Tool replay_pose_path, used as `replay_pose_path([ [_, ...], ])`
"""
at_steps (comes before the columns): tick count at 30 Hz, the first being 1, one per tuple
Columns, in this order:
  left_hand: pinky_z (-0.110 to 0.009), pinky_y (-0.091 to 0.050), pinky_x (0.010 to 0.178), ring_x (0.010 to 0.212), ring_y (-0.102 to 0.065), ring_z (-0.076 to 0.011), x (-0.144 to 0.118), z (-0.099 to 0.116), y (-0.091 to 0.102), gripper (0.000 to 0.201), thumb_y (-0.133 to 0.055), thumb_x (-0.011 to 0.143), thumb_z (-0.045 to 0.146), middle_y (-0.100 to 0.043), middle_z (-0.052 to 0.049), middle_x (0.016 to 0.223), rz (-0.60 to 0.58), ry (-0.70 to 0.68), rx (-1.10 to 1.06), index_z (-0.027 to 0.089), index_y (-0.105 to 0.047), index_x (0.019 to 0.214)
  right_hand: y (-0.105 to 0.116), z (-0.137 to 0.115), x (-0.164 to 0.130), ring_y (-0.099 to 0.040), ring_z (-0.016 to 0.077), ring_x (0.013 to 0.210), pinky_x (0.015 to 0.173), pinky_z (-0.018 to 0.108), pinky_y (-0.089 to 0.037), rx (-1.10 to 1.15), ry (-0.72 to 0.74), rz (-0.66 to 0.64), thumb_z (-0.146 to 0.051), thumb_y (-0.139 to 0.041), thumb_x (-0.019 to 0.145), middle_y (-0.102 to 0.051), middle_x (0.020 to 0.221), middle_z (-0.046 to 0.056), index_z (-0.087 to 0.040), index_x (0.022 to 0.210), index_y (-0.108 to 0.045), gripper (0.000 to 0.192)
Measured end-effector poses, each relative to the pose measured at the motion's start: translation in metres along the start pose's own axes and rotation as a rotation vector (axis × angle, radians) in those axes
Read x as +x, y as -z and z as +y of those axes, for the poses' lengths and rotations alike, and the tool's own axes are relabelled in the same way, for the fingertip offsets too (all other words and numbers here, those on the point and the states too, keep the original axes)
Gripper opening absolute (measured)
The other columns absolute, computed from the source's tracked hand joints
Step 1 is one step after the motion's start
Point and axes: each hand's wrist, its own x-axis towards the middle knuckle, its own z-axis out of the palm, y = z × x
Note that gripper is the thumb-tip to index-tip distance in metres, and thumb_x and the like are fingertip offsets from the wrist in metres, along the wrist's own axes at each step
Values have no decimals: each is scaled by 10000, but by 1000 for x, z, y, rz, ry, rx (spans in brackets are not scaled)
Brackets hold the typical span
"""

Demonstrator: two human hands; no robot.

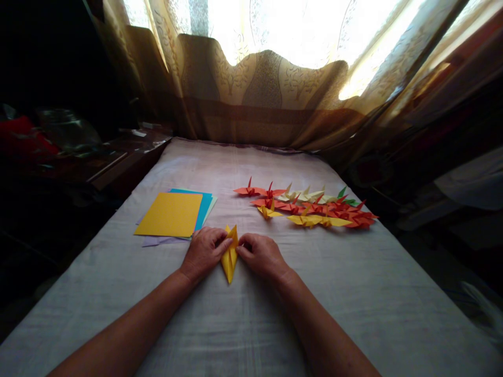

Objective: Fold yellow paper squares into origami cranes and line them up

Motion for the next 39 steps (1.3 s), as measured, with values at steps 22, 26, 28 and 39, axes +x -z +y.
replay_pose_path([
  [22, -357, -401, 802, 799, -623, -227, 8, 8, -1, 224, -707, 781, 433, -691, -13, 751, -35, -3, 21, 211, -680, 782, -3, -7, -6, -566, 143, 717, 584, 259, -244, -100, -26, -1, -375, -615, 847, -691, 807, 4, -232, 858, -660, 150],
  [26, -341, -423, 793, 762, -622, -198, 4, 6, -3, 202, -635, 836, 383, -688, -17, 752, -7, -69, -159, 209, -659, 737, -3, -7, -6, -573, 142, 726, 589, 263, -250, -118, -6, 4, -378, -594, 866, -686, 811, 1, -228, 822, -646, 165],
  [28, -342, -440, 807, 775, -626, -198, 1, 6, -2, 212, -611, 854, 386, -692, -27, 768, 5, -97, -236, 212, -649, 739, -3, -7, -5, -580, 142, 737, 595, 262, -260, -110, -4, 2, -378, -595, 873, -690, 823, 1, -228, 823, -650, 167],
  [39, -258, -477, 643, 646, -566, -150, 3, 5, -7, 266, -569, 850, 430, -604, 14, 663, -53, 78, -427, 199, -587, 721, -1, -6, -7, -597, 138, 727, 608, 239, -307, 14, -33, 24, -313, -658, 815, -701, 789, -32, -251, 980, -659, 177],
])
